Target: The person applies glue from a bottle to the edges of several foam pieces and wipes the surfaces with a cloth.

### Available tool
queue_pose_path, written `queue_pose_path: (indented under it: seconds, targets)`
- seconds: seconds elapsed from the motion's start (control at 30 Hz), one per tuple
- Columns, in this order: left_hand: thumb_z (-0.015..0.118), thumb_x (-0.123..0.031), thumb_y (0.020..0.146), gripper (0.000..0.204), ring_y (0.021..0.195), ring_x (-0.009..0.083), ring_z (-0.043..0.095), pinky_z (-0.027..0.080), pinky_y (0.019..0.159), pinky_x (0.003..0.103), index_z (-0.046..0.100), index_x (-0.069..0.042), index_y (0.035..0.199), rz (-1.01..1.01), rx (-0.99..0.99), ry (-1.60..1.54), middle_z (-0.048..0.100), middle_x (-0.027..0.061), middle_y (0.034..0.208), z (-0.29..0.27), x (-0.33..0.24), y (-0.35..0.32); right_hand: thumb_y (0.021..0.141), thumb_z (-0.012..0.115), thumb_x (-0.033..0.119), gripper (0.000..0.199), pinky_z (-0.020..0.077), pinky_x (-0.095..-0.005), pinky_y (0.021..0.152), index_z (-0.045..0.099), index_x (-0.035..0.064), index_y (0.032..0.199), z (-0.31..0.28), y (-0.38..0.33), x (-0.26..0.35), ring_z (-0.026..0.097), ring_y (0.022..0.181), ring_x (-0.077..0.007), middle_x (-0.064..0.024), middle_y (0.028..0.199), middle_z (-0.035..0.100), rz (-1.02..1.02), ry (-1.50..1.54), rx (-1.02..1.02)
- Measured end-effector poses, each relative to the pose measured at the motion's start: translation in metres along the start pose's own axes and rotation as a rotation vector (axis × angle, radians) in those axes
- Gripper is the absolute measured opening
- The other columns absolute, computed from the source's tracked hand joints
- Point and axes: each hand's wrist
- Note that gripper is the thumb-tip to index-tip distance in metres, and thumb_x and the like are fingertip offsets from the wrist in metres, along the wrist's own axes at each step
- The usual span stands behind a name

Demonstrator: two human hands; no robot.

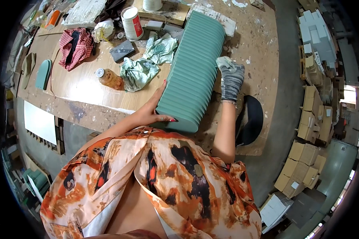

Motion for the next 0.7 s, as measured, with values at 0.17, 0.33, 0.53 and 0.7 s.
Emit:
queue_pose_path:
  seconds: [0.17, 0.33, 0.53, 0.7]
  targets:
    - [0.086, -0.021, 0.075, 0.123, 0.151, 0.0383, 0.01, 0.016, 0.122, 0.041, -0.004, 0.0, 0.156, -0.008, 0.005, 0.042, 0.004, 0.0279, 0.162, 0.0, 0.002, -0.002, 0.075, 0.083, 0.004, 0.029, 0.0552, -0.0286, 0.076, 0.068, -0.0042, 0.099, 0.048, -0.004, 0.062, 0.067, 0.085, -0.0161, -0.0129, 0.098, 0.07, 0.121, 0.174, -0.027]
    - [0.086, -0.021, 0.075, 0.124, 0.151, 0.0383, 0.01, 0.017, 0.122, 0.041, -0.005, 0.0, 0.156, -0.007, 0.006, 0.027, 0.004, 0.0277, 0.162, -0.001, -0.001, -0.002, 0.077, 0.077, -0.003, 0.036, 0.0558, -0.0284, 0.079, 0.055, -0.0044, 0.106, 0.093, -0.001, 0.078, 0.067, 0.087, -0.0168, -0.0126, 0.1, 0.071, -0.066, 0.187, 0.091]
    - [0.087, -0.024, 0.075, 0.124, 0.151, 0.0382, 0.01, 0.017, 0.122, 0.041, -0.004, 0.0, 0.156, -0.011, 0.014, 0.044, 0.005, 0.0277, 0.162, -0.002, -0.006, 0.0, 0.074, 0.08, 0.013, 0.034, 0.0464, -0.0387, 0.098, 0.069, -0.0048, 0.101, 0.129, 0.004, 0.092, 0.066, 0.093, -0.0323, -0.0194, 0.101, 0.07, -0.213, -0.003, 0.145]
    - [0.087, -0.025, 0.075, 0.124, 0.151, 0.0382, 0.01, 0.017, 0.122, 0.041, -0.003, 0.0, 0.156, -0.022, -0.009, 0.064, 0.006, 0.0277, 0.162, -0.004, -0.004, -0.004, 0.072, 0.082, 0.02, 0.035, 0.0455, -0.0418, 0.099, 0.073, -0.0019, 0.098, 0.137, 0.001, 0.094, 0.061, 0.099, -0.0385, -0.0271, 0.115, 0.061, -0.273, -0.137, 0.12]
Point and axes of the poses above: each hand's wrist, its own y-axis towards the middle knuckle, its own z-axis out of the palm, x = y × z
